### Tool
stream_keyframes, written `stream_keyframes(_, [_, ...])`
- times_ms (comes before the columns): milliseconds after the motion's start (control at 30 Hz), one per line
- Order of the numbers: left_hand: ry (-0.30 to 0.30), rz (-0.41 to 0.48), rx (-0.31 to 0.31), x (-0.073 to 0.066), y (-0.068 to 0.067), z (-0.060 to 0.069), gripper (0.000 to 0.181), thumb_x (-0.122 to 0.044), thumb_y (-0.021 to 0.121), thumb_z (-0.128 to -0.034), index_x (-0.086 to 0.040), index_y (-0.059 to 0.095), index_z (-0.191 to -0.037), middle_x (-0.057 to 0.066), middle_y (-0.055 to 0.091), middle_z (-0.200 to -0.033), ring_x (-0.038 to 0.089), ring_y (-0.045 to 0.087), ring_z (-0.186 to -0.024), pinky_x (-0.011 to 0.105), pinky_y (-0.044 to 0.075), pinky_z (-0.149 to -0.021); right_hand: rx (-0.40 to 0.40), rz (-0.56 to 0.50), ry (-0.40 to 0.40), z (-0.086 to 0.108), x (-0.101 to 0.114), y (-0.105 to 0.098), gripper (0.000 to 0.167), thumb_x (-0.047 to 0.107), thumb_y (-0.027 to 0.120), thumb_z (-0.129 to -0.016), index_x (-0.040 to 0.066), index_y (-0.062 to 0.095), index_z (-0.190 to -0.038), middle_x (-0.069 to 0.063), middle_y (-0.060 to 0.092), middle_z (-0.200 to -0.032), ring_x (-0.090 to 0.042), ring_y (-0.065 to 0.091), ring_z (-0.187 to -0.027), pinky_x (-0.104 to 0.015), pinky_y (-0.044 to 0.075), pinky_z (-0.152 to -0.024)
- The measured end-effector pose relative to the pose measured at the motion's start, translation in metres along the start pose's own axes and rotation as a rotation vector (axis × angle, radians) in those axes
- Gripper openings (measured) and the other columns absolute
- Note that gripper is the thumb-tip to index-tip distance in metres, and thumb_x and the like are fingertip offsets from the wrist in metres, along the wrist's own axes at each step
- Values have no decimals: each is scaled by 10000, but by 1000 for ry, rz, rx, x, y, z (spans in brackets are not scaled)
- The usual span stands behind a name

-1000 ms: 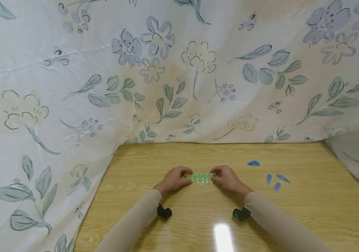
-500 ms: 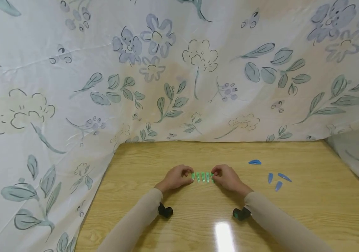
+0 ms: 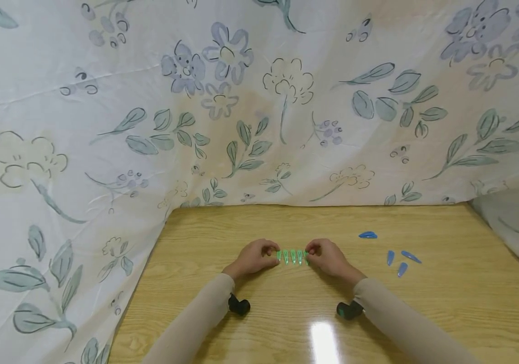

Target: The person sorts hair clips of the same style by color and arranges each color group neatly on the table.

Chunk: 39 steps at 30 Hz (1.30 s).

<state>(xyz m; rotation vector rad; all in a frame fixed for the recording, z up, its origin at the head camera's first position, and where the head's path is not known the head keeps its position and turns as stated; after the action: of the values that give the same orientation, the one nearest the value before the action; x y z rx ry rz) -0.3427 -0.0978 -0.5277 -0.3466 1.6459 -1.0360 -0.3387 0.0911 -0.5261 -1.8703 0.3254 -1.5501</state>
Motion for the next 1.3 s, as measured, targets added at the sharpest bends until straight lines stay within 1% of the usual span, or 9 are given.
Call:
stream_keyframes(167, [0, 20, 4, 1, -1, 1, 276, -293, 779, -889, -182, 730, -1136, -69, 607, -884, 95, 512, -806, 271, 411, -762, -2, -25, -8, 1, 1, -1, 82, 106, 696, -932, 49, 713, -988, -33, 673, -898, -127, 577, -823, -264, 462, -732])
stream_keyframes(400, [-29, 57, 23, 3, -1, 2, 311, -291, 772, -901, -164, 724, -1181, -59, 614, -907, 99, 520, -827, 277, 424, -785, 22, -98, -6, 1, -2, -2, 120, 102, 652, -968, 13, 707, -1026, -83, 680, -918, -117, 567, -760, -235, 472, -589])
stream_keyframes(533, [-52, 89, 26, 4, -2, 3, 321, -264, 740, -922, -151, 712, -1221, -46, 627, -920, 93, 540, -830, 269, 453, -785, 32, -133, -20, 2, -2, -4, 148, 101, 649, -972, -13, 705, -1050, -114, 697, -959, -151, 602, -827, -238, 483, -616])
stream_keyframes(633, [-59, 121, 12, 2, -7, 3, 318, -238, 706, -945, -131, 703, -1245, -21, 640, -937, 94, 558, -819, 259, 475, -745, 39, -156, -28, 4, -3, -7, 182, 111, 652, -976, -34, 699, -1076, -141, 708, -1003, -162, 633, -867, -245, 505, -633])
stream_keyframes(767, [-55, 152, 1, -4, -14, 3, 319, -236, 665, -986, -98, 683, -1272, 23, 634, -957, 109, 547, -729, 248, 479, -621, 52, -197, -12, 8, -5, -14, 212, 115, 643, -986, -52, 681, -1111, -174, 693, -1040, -164, 648, -786, -264, 531, -609])
stream_keyframes(867, [-57, 168, 2, -8, -17, 3, 324, -249, 636, -1007, -91, 670, -1288, 39, 621, -968, 118, 538, -678, 248, 478, -566, 51, -206, -4, 11, -6, -21, 219, 118, 642, -988, -50, 676, -1124, -180, 681, -1061, -174, 651, -756, -278, 546, -613])
stream_keyframes(1000, [-51, 163, -3, -13, -20, 1, 323, -267, 621, -1016, -92, 671, -1283, 30, 625, -959, 126, 559, -677, 256, 489, -589, 56, -185, -26, 17, -4, -31, 251, 142, 639, -994, -52, 669, -1150, -186, 681, -1100, -179, 664, -808, -301, 563, -632])
stream_keyframes(1067, [-36, 154, -14, -19, -22, -1, 327, -275, 624, -1015, -86, 674, -1277, 28, 633, -945, 126, 563, -668, 254, 484, -595, 59, -179, -42, 20, -3, -36, 272, 148, 635, -999, -63, 663, -1167, -194, 678, -1113, -197, 669, -796, -307, 563, -631])
stream_keyframes(1300, [28, 145, -55, -46, -26, -13, 346, -288, 615, -1018, -54, 680, -1265, 42, 647, -956, 99, 517, -659, 231, 462, -605, -1, -70, -85, 29, -7, -60, 251, 169, 646, -994, -27, 695, -1143, -145, 705, -1122, -205, 626, -1017, -230, 524, -721])
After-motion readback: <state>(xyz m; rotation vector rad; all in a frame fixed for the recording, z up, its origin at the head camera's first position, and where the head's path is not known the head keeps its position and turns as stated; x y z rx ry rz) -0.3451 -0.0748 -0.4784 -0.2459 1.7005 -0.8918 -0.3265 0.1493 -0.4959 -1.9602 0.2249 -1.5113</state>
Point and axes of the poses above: each hand's wrist, its own z-axis away from the middle knuckle, its own y-axis out of the palm, x = y × z, the point moved 10 cm from there along -z, towards the middle knuckle
